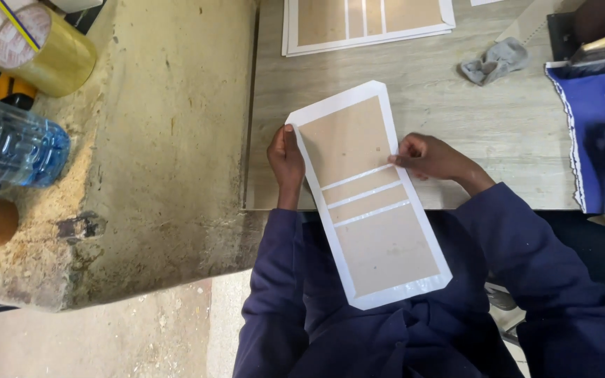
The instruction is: Assembling folder covers by applying adhesive to paper sheets and folding them over cardboard inserts.
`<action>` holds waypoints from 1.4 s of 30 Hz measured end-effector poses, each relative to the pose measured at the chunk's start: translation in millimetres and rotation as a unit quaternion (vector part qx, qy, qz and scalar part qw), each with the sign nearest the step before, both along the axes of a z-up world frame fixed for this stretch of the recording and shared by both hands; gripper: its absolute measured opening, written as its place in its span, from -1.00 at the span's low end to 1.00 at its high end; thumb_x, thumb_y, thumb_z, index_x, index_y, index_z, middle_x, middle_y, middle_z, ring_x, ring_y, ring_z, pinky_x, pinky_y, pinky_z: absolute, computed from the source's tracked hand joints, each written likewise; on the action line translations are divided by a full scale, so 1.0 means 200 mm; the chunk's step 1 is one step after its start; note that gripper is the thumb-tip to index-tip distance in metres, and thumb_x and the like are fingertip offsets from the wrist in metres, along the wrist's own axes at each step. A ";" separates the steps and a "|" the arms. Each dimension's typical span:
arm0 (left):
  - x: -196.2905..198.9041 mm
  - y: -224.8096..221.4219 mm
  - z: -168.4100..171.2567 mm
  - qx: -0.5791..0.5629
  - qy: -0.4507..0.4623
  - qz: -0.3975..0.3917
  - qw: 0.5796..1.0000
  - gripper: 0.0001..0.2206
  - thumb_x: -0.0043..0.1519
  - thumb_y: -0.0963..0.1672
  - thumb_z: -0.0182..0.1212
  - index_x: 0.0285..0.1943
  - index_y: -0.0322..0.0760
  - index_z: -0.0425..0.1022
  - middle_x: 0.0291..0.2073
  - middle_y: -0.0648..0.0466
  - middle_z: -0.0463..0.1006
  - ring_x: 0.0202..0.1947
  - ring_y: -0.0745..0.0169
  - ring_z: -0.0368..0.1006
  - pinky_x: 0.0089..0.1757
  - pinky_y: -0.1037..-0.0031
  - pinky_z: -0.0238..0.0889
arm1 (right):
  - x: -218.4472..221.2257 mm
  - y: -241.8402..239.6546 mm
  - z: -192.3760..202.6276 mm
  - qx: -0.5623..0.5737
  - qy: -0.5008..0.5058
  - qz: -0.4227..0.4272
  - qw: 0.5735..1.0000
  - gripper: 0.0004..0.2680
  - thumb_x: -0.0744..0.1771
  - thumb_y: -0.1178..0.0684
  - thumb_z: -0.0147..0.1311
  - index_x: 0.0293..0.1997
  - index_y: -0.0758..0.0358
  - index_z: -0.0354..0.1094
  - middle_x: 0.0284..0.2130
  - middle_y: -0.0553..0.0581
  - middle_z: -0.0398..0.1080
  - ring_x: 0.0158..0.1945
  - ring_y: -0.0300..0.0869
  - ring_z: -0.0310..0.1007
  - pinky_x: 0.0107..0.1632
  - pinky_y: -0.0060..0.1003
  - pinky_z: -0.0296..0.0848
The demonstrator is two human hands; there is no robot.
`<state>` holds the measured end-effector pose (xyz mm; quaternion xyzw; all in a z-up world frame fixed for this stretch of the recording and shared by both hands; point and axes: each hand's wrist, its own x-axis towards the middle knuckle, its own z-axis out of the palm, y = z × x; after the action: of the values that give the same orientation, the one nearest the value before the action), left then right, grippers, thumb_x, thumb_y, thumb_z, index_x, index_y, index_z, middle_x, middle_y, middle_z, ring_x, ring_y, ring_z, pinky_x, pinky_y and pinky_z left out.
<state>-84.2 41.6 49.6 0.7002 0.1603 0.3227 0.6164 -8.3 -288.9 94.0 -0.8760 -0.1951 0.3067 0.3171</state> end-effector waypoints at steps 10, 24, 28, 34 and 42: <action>0.06 -0.11 0.13 -0.026 -0.027 -0.080 0.996 -0.78 0.52 -0.18 0.14 0.22 -0.26 0.69 0.02 -0.08 0.73 0.13 0.33 0.45 0.20 0.17 0.38 | 0.09 0.03 0.09 0.370 -0.117 -0.184 0.903 -0.85 0.52 0.13 0.06 0.23 0.21 0.51 -0.22 0.13 0.49 -0.05 -0.18 0.50 0.08 -0.20 0.53; -0.03 -0.09 0.24 -0.050 -0.029 -0.092 0.994 -0.82 0.49 -0.16 0.22 0.14 -0.26 0.72 -0.14 0.00 0.75 -0.05 0.44 0.45 0.09 0.30 0.44 | 0.02 0.19 0.15 0.461 -0.211 -0.232 0.830 -0.91 0.47 0.22 0.33 0.09 0.30 0.60 -0.21 0.19 0.58 -0.07 -0.29 0.54 0.07 -0.32 0.54; -0.03 -0.14 0.26 -0.034 -0.019 -0.078 0.996 -0.83 0.48 -0.14 0.25 0.09 -0.25 0.74 -0.19 -0.01 0.74 -0.07 0.41 0.46 0.08 0.28 0.42 | 0.03 0.15 0.05 0.504 -0.140 -0.292 0.800 -0.91 0.44 0.21 0.35 0.04 0.32 0.58 -0.34 0.12 0.55 -0.24 -0.35 0.51 -0.11 -0.40 0.60; 0.01 -0.13 0.14 -0.049 -0.011 -0.042 0.998 -0.84 0.48 -0.16 0.24 0.09 -0.24 0.74 -0.19 0.01 0.74 -0.08 0.43 0.46 0.08 0.30 0.42 | 0.01 0.15 0.06 0.480 -0.211 -0.269 0.808 -0.90 0.46 0.19 0.36 0.06 0.39 0.60 -0.33 0.23 0.58 -0.24 -0.29 0.53 -0.17 -0.32 0.59; 0.01 -0.08 0.07 -0.066 -0.003 -0.045 0.997 -0.85 0.47 -0.16 0.26 0.04 -0.22 0.76 -0.29 0.15 0.68 -0.15 0.48 0.36 0.02 0.41 0.37 | 0.08 0.04 -0.03 0.525 0.102 -0.280 0.797 -0.86 0.46 0.06 0.21 0.02 0.32 0.55 -0.22 0.18 0.58 -0.13 -0.14 0.64 0.00 -0.23 0.59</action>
<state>-83.1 25.8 63.0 0.6639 0.1477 0.2851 0.6754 8.6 -280.2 89.0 -0.5550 -0.0395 0.1425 0.8186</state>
